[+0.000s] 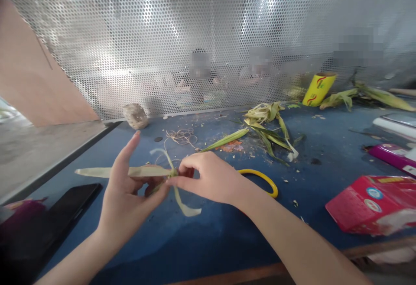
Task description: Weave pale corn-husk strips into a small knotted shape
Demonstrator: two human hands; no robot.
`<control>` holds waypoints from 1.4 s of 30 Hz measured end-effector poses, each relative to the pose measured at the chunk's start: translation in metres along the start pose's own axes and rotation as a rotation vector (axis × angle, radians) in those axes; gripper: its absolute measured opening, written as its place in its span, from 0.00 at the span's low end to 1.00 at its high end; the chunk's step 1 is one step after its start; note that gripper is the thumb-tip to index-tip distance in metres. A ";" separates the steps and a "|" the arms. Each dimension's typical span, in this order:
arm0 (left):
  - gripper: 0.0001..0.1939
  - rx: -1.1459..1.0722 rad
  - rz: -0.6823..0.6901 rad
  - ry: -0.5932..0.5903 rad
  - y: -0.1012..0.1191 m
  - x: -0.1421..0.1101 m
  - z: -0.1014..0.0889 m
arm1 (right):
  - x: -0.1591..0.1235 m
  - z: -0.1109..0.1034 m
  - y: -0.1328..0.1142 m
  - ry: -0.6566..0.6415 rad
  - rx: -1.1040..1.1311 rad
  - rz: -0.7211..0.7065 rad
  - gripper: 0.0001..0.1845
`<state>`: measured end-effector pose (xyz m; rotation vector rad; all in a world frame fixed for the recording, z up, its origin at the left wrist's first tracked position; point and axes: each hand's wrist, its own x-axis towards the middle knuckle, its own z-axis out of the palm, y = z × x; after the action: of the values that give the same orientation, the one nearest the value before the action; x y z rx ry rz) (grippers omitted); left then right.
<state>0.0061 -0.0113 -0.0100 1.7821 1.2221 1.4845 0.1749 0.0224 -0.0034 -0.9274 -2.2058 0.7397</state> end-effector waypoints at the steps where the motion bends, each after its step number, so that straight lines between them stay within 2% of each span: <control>1: 0.44 0.016 0.003 0.019 -0.001 0.000 0.000 | 0.000 0.001 0.000 -0.004 -0.002 0.009 0.15; 4: 0.45 0.078 -0.001 0.049 -0.002 -0.002 0.000 | 0.000 0.002 0.000 -0.005 -0.038 0.015 0.17; 10: 0.51 0.167 -0.053 0.030 -0.002 -0.001 -0.002 | 0.000 0.003 0.001 0.013 -0.115 -0.025 0.14; 14: 0.51 0.067 -0.039 0.033 -0.002 -0.001 -0.003 | 0.000 0.002 0.003 -0.005 -0.011 -0.044 0.15; 18: 0.50 0.090 0.000 0.031 -0.001 -0.002 -0.003 | 0.001 0.002 0.005 -0.049 0.117 0.000 0.15; 21: 0.49 0.071 0.019 -0.015 -0.003 -0.001 -0.004 | 0.001 0.001 0.006 -0.097 0.234 0.052 0.17; 25: 0.47 -0.026 0.098 -0.080 -0.009 0.003 -0.004 | 0.001 0.000 0.004 -0.116 0.406 0.049 0.20; 30: 0.47 -0.036 0.117 -0.063 -0.012 0.006 -0.003 | 0.002 0.001 0.000 -0.133 0.453 0.085 0.15; 33: 0.45 -0.054 0.091 -0.103 -0.014 0.006 -0.007 | 0.002 0.003 0.000 -0.118 0.521 0.107 0.12; 36: 0.40 -0.092 0.102 -0.167 -0.017 0.009 -0.011 | 0.002 0.005 0.002 -0.037 0.462 0.079 0.09; 39: 0.43 0.045 0.149 -0.089 -0.019 0.012 -0.011 | 0.001 0.006 0.004 0.079 0.320 0.036 0.08; 42: 0.45 0.234 0.186 0.005 -0.021 0.014 -0.008 | 0.000 0.008 0.004 0.099 0.250 0.023 0.08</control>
<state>-0.0079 0.0094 -0.0191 2.0968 1.3071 1.4973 0.1709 0.0233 -0.0112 -0.8453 -1.9658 0.9351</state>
